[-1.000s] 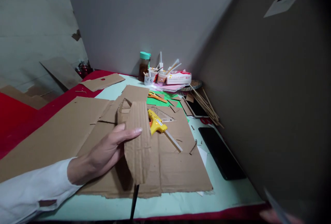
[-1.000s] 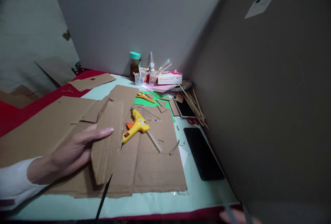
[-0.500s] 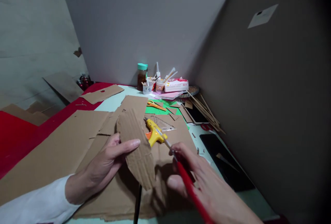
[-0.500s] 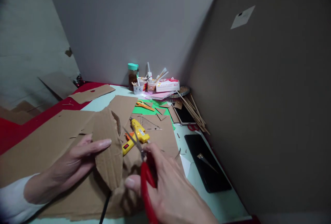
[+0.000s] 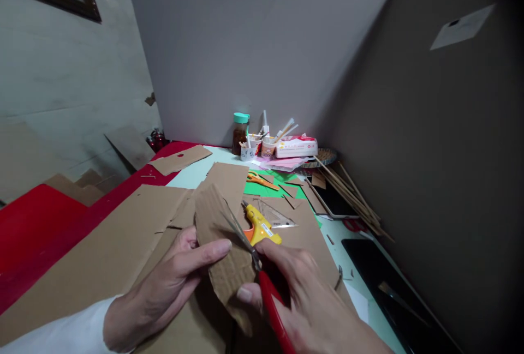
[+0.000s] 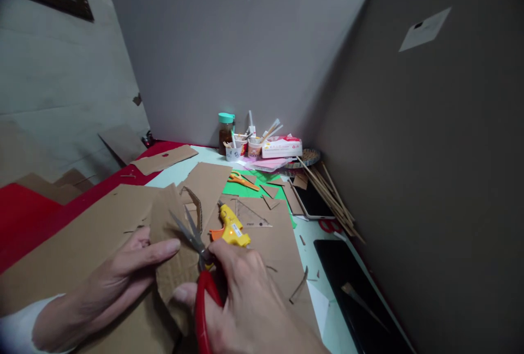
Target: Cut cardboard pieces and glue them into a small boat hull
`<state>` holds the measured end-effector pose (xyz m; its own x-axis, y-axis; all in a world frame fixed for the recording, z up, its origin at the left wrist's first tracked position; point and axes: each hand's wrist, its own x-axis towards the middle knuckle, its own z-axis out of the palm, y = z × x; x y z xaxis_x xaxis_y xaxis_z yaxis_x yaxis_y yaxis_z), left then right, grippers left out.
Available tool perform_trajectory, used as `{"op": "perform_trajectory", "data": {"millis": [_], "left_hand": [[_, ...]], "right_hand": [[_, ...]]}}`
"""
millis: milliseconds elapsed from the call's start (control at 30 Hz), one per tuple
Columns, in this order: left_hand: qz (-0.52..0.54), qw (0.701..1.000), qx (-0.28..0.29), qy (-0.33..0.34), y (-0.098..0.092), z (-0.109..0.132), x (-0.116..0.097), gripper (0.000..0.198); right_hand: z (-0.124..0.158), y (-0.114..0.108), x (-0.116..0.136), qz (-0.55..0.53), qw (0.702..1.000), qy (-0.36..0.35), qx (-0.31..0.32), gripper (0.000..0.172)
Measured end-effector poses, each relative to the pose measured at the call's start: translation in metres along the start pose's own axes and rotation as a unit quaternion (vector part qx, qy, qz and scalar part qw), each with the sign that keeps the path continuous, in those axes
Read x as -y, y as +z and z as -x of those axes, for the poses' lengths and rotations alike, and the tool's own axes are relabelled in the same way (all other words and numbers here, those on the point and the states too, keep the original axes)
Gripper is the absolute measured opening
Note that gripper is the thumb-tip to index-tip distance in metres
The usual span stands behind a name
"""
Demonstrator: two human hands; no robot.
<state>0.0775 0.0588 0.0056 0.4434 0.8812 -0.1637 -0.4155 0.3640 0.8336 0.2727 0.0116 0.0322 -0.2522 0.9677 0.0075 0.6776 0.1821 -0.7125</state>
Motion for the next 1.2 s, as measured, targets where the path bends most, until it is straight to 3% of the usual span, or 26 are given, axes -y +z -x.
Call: {"op": "perform_trajectory", "data": {"millis": [133,333,500,1067,1200], "left_hand": [[0.016,1.0,-0.004,-0.015,-0.001,0.0,0.005,0.035],[0.005,1.0,0.008,-0.007,0.002,0.003,0.009,0.036],[-0.004,0.999,0.005,0.035,0.006,0.004,0.004,0.031],[-0.08,0.995,0.044,0.043,0.003,0.004,0.006,0.031],[-0.083,0.994,0.056,0.047,0.004,0.005,0.005,0.035]], "right_hand": [[-0.001,0.005,-0.013,0.032,0.999,-0.042,-0.007,0.026],[0.003,0.011,-0.026,0.003,0.988,-0.129,-0.088,0.033],[0.0,0.005,-0.023,0.029,0.992,-0.103,-0.062,0.04],[0.005,0.002,-0.02,-0.04,0.997,-0.062,-0.02,0.055],[0.005,0.006,-0.023,-0.02,0.997,-0.07,-0.025,0.038]]}}
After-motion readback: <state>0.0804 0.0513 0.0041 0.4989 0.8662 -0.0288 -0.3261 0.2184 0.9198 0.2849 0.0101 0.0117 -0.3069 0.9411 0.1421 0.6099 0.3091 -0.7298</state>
